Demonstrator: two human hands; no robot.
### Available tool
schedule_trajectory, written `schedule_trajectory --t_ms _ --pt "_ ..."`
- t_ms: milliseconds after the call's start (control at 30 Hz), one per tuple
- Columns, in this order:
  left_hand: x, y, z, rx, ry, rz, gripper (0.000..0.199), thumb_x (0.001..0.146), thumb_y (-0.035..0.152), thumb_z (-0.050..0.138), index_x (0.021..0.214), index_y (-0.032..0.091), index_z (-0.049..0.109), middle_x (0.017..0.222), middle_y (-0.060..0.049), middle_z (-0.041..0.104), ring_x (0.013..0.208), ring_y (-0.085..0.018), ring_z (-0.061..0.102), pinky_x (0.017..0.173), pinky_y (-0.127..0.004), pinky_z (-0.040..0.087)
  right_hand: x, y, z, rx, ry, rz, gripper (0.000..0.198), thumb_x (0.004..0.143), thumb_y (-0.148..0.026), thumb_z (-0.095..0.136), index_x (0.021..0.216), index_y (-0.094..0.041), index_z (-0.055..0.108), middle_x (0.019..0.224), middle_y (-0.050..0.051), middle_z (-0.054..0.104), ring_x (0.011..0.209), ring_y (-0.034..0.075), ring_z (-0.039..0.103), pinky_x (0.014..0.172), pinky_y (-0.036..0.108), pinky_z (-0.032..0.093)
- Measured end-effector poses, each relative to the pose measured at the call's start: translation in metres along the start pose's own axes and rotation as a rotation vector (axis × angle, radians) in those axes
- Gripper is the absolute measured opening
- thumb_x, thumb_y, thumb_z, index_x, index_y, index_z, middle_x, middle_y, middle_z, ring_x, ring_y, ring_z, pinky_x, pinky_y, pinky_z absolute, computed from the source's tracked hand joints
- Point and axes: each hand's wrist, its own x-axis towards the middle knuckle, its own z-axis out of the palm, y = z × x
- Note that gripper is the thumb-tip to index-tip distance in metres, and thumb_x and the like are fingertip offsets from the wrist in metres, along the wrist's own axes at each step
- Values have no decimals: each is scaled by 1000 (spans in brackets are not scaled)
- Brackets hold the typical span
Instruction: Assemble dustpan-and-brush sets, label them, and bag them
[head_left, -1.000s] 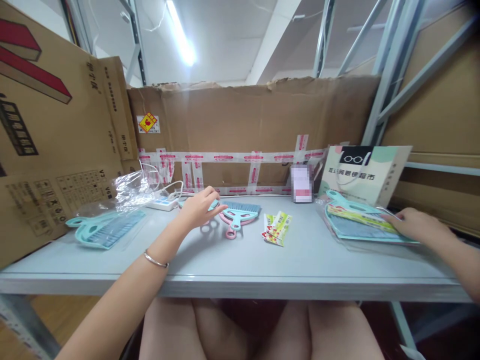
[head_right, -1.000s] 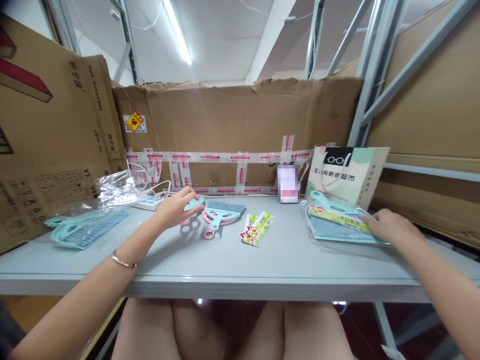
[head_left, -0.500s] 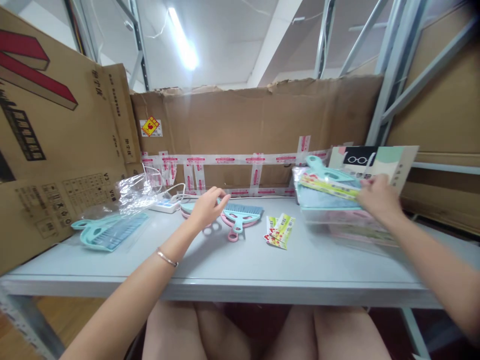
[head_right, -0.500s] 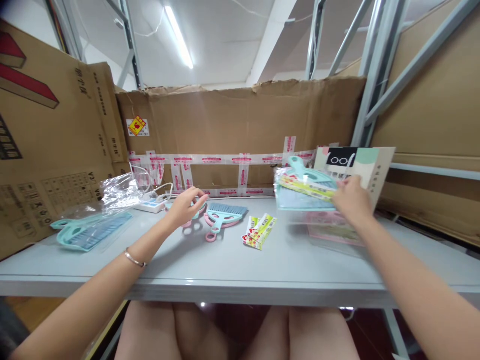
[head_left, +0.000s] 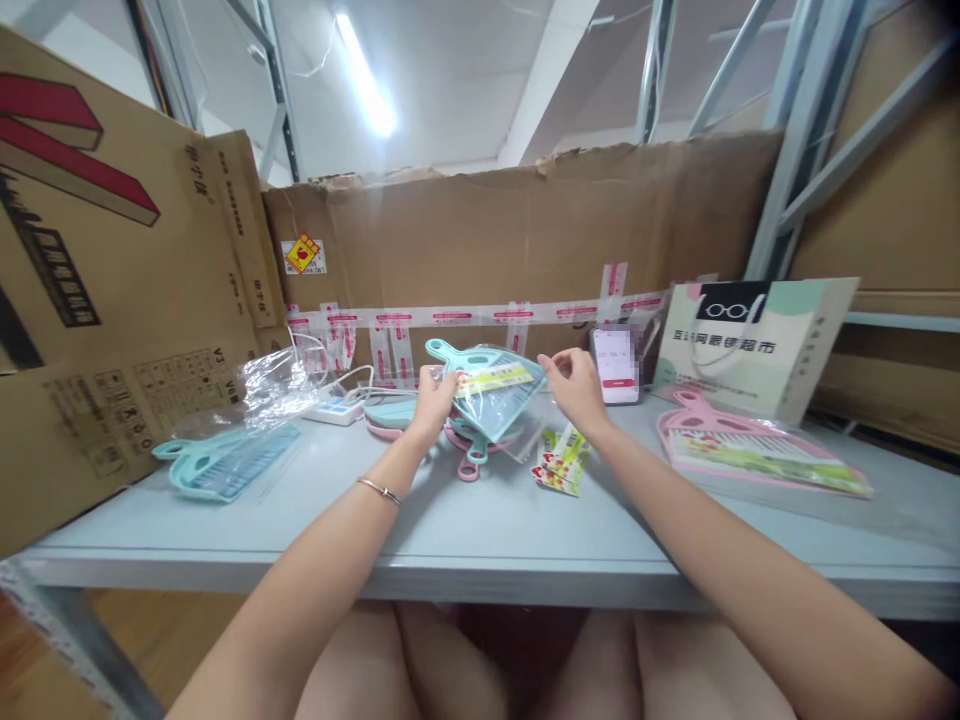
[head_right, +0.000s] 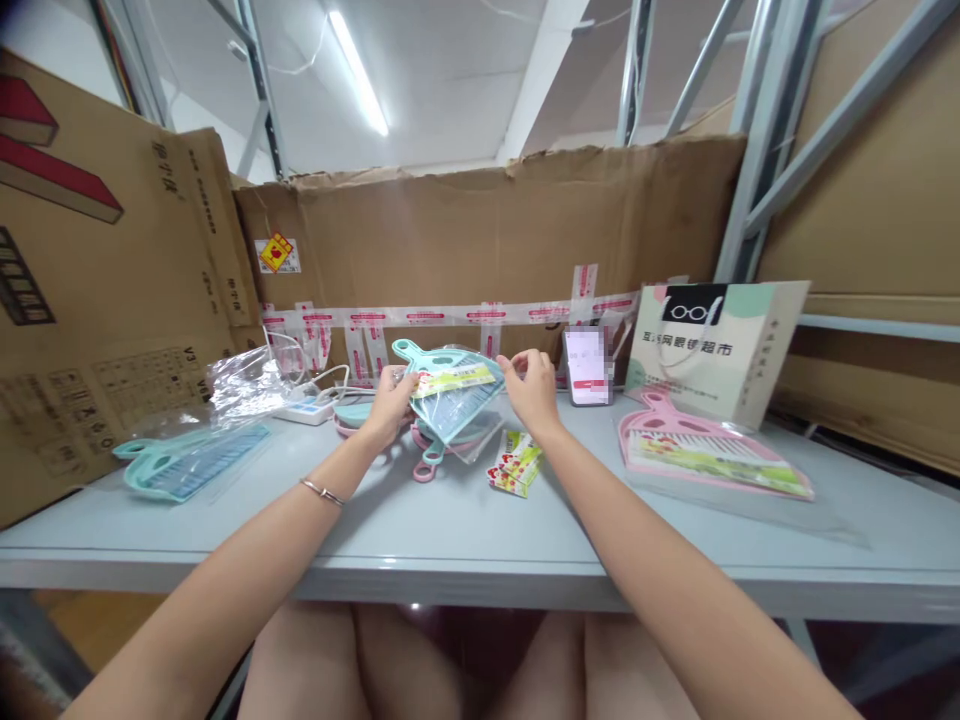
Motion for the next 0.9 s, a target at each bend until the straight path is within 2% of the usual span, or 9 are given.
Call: schedule_trajectory --t_ms 133,300,433,500,567,633,733,833,900 --pt "1 -3 4 -13 51 72 23 82 31 52 95 23 36 74 4 50 54 -7 49 50 -18 40 -11 0 -6 228 -340 264 30 71 -44 61 59 -17 60 59 3 60 57 13 51 60 27 40" --pt "-1 -5 5 4 131 193 24 80 34 55 86 22 36 71 6 49 57 -6 49 55 -17 41 -17 -8 1 728 -408 704 18 71 -34 67 69 -17 61 64 2 66 58 10 59 54 20 43" --pt "-13 -1 10 60 -44 215 32 79 46 54 72 20 35 57 9 42 41 -5 47 41 -16 35 -16 -9 5 925 -359 745 11 73 -21 67 72 -18 56 62 -2 64 53 9 58 57 22 49" --pt "-15 2 12 86 -178 195 38 76 52 54 67 20 36 51 9 39 34 -7 46 34 -17 30 -13 -7 3 925 -305 733 11 73 -15 64 71 -18 55 59 -3 62 49 9 56 55 22 50" --pt "-10 4 10 60 -197 169 38 75 53 55 65 18 41 49 9 38 32 -8 47 32 -16 29 -8 -3 -2 870 -261 719 11 73 -10 61 70 -18 54 57 -3 61 47 9 55 53 22 49" --pt "4 7 -2 -21 -57 137 34 76 48 55 65 17 45 46 9 38 34 -8 49 33 -16 31 1 1 -11 811 -234 714 12 72 -8 58 68 -18 53 55 -4 59 46 9 54 52 23 48" --pt "35 14 -36 -163 331 74 28 81 35 52 62 17 42 46 8 38 38 -7 51 37 -15 37 16 11 -29 667 -64 599 13 71 -10 57 69 -20 48 51 -6 54 44 11 51 51 25 47" --pt "61 20 -82 -268 612 132 22 81 25 50 64 17 39 58 5 48 49 -8 58 52 -19 49 24 19 -42 423 159 356 16 69 -14 59 70 -22 45 55 -5 52 50 13 52 58 28 46" --pt "72 19 -110 -273 784 173 17 81 24 49 68 17 40 66 3 50 58 -8 61 61 -22 53 24 21 -46 243 221 177 14 68 -16 58 73 -22 46 59 -3 54 55 15 54 63 30 46"
